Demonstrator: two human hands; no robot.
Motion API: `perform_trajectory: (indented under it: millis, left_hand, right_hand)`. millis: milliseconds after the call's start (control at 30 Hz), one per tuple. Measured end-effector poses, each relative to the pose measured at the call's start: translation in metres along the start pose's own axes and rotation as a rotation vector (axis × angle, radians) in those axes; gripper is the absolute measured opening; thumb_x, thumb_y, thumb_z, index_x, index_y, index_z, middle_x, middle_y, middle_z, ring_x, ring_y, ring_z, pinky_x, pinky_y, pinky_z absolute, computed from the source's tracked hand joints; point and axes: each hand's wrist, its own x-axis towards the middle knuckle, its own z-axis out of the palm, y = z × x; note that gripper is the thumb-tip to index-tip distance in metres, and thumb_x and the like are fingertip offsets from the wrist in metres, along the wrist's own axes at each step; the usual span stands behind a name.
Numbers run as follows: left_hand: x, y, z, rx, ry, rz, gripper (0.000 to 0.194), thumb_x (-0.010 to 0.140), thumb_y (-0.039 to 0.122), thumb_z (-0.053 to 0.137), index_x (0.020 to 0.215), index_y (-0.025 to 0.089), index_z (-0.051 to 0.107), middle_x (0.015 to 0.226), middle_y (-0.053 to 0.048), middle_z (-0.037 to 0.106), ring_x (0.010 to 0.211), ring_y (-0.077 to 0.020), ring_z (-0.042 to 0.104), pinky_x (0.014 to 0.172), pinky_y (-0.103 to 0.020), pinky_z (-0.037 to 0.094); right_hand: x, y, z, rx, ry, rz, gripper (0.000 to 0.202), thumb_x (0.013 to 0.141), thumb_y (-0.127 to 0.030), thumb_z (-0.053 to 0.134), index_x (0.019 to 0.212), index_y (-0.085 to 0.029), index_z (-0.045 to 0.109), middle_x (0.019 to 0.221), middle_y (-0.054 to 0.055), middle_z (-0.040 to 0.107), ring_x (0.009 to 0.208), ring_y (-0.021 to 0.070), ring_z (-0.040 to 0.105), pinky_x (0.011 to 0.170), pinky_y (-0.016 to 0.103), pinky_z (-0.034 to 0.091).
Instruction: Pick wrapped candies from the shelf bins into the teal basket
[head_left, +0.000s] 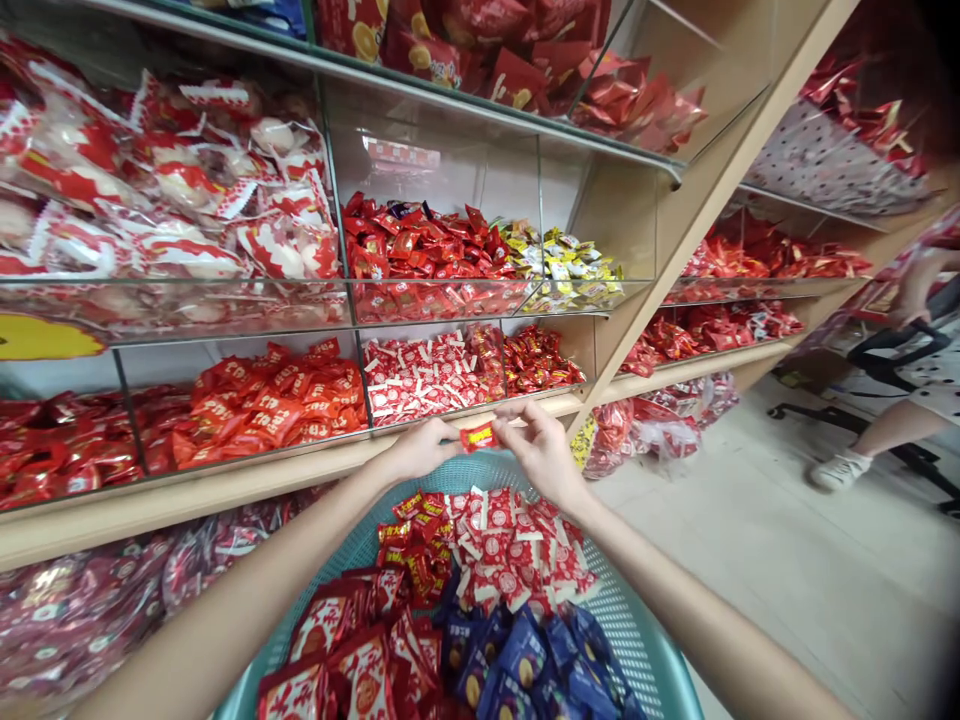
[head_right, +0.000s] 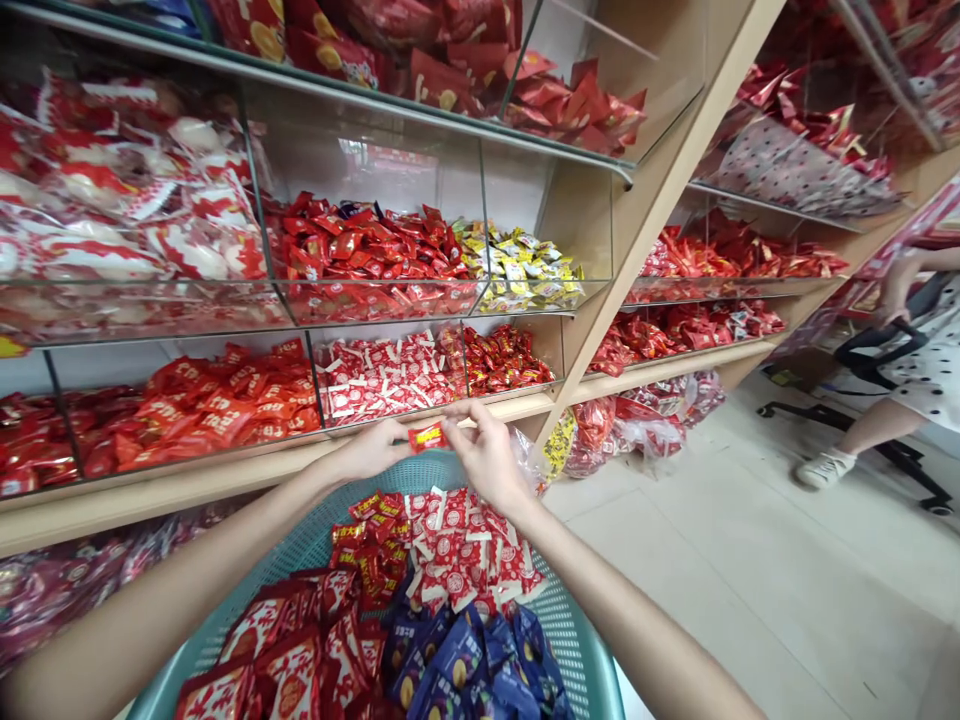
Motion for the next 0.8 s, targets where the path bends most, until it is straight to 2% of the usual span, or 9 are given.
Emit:
perform_trajectory:
  millis: [100, 167, 433, 500, 667, 800]
  left_hand:
    - [0.002, -0.006, 0.000, 0.005, -0.041, 0.036, 0.033, 0.080, 0.036, 0.049, 0.098, 0.017, 0.069, 0.089, -0.001, 0.070, 0.079, -0.0192, 0.060, 0.071, -0.023, 0.044]
    - [0.003, -0.008, -0.002, -0.006, -0.061, 0.049, 0.032, 0.080, 0.035, 0.049, 0.099, 0.018, 0.069, 0.089, 0.001, 0.071, 0.079, -0.0187, 0.060, 0.071, -0.022, 0.044]
    - [-0.003, -0.009, -0.005, 0.050, -0.036, -0.007, 0.034, 0.081, 0.038, 0.048, 0.103, 0.022, 0.067, 0.091, -0.001, 0.071, 0.075, -0.0174, 0.060, 0.069, -0.021, 0.043]
    - [-0.004, -0.011, -0.004, 0.042, -0.023, -0.023, 0.033, 0.080, 0.039, 0.049, 0.102, 0.023, 0.068, 0.092, 0.000, 0.071, 0.077, -0.0180, 0.061, 0.070, -0.021, 0.043]
    - [-0.002, -0.013, -0.003, -0.046, -0.021, -0.024, 0.033, 0.078, 0.038, 0.052, 0.102, 0.021, 0.067, 0.100, 0.000, 0.069, 0.089, -0.0199, 0.060, 0.079, -0.021, 0.042]
    - [-0.002, -0.014, -0.003, -0.052, -0.042, -0.009, 0.034, 0.079, 0.037, 0.051, 0.105, 0.021, 0.066, 0.104, 0.000, 0.067, 0.091, -0.0203, 0.060, 0.080, -0.022, 0.042]
  right_hand:
    - [-0.008, -0.011, 0.009, -0.127, -0.255, -0.032, 0.011, 0.081, -0.026, 0.049, 0.089, -0.019, 0.054, 0.082, 0.001, 0.059, 0.064, 0.0102, 0.053, 0.060, 0.023, 0.044]
    - [-0.014, -0.014, 0.016, -0.223, -0.380, -0.065, 0.010, 0.081, -0.020, 0.048, 0.089, -0.019, 0.054, 0.081, 0.000, 0.059, 0.064, 0.0099, 0.052, 0.062, 0.023, 0.043]
    - [-0.034, -0.003, 0.037, -0.398, -0.722, -0.074, 0.015, 0.077, -0.012, 0.047, 0.086, -0.019, 0.057, 0.075, 0.000, 0.061, 0.065, 0.0117, 0.053, 0.062, 0.022, 0.040]
    - [-0.036, 0.000, 0.038, -0.413, -0.765, -0.077, 0.018, 0.076, -0.011, 0.047, 0.088, -0.019, 0.058, 0.076, 0.001, 0.062, 0.067, 0.0123, 0.054, 0.062, 0.022, 0.040]
    - [-0.035, 0.005, 0.036, -0.427, -0.731, -0.065, 0.018, 0.078, -0.011, 0.046, 0.089, -0.019, 0.057, 0.079, 0.001, 0.063, 0.072, 0.0128, 0.056, 0.067, 0.024, 0.041]
    - [-0.033, 0.009, 0.035, -0.392, -0.754, -0.042, 0.017, 0.077, -0.011, 0.046, 0.089, -0.019, 0.057, 0.077, 0.000, 0.062, 0.068, 0.0116, 0.054, 0.065, 0.023, 0.041]
